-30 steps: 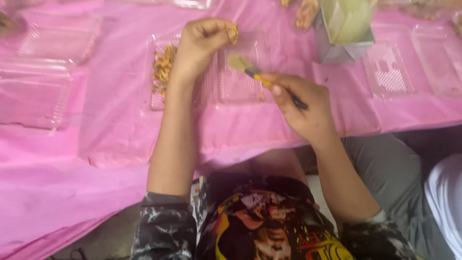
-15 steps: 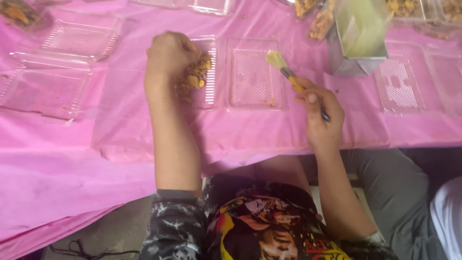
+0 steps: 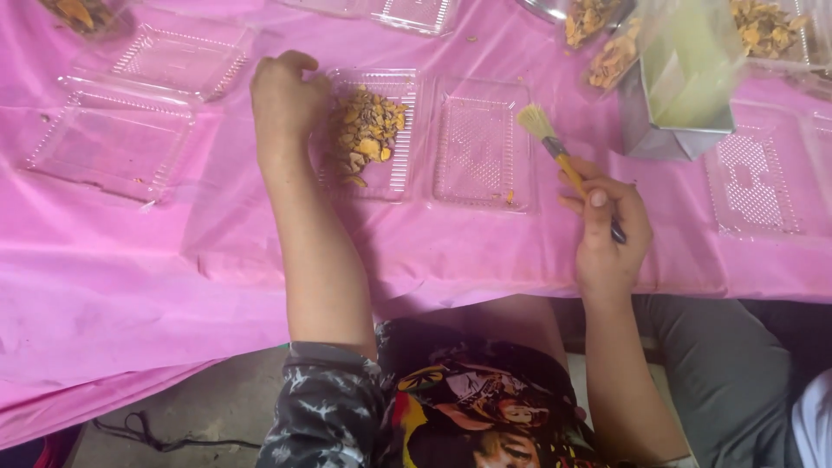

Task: Sorting and arranging dried tea leaves into plastic containers using hands and a brush.

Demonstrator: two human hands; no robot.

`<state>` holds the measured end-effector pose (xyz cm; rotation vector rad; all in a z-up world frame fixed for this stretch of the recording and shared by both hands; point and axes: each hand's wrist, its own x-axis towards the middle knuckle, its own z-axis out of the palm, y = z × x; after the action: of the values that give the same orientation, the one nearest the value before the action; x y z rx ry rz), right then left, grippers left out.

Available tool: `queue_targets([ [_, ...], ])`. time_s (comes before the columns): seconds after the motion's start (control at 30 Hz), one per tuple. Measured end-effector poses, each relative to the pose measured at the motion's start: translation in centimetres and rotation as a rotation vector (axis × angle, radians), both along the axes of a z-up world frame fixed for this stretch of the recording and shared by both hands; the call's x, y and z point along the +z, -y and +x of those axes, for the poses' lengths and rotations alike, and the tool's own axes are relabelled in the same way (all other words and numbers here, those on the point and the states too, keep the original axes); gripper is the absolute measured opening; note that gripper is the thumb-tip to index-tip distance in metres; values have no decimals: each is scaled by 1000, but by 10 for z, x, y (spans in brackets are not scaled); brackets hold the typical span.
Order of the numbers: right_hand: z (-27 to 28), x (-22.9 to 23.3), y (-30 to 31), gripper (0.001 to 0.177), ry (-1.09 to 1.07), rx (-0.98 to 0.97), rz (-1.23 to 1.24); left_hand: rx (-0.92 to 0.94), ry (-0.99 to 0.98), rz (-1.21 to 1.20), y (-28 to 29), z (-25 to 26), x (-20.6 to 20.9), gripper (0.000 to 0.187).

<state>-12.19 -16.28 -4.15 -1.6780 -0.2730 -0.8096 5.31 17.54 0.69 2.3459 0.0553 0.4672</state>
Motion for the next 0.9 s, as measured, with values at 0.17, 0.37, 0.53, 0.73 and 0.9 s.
queue_targets([
  [0.17, -3, 2, -3, 42, -27, 1, -7, 31, -295, -381, 3, -1, -7, 52],
  [0.37, -2, 3, -3, 40, -25, -15, 8, -1, 52, -158, -15, 51, -53, 41],
  [0.53, -2, 2, -1, 40, -20, -29, 22, 29, 76, -186, -20, 52, -56, 39],
  [0.73, 4, 0, 2, 17, -27, -66, -101, 82, 277, 108, -2, 31, -25, 39],
  [0.9, 12, -9, 9, 15, -64, -32, -235, -633, 195, 146, 110, -27, 7, 20],
])
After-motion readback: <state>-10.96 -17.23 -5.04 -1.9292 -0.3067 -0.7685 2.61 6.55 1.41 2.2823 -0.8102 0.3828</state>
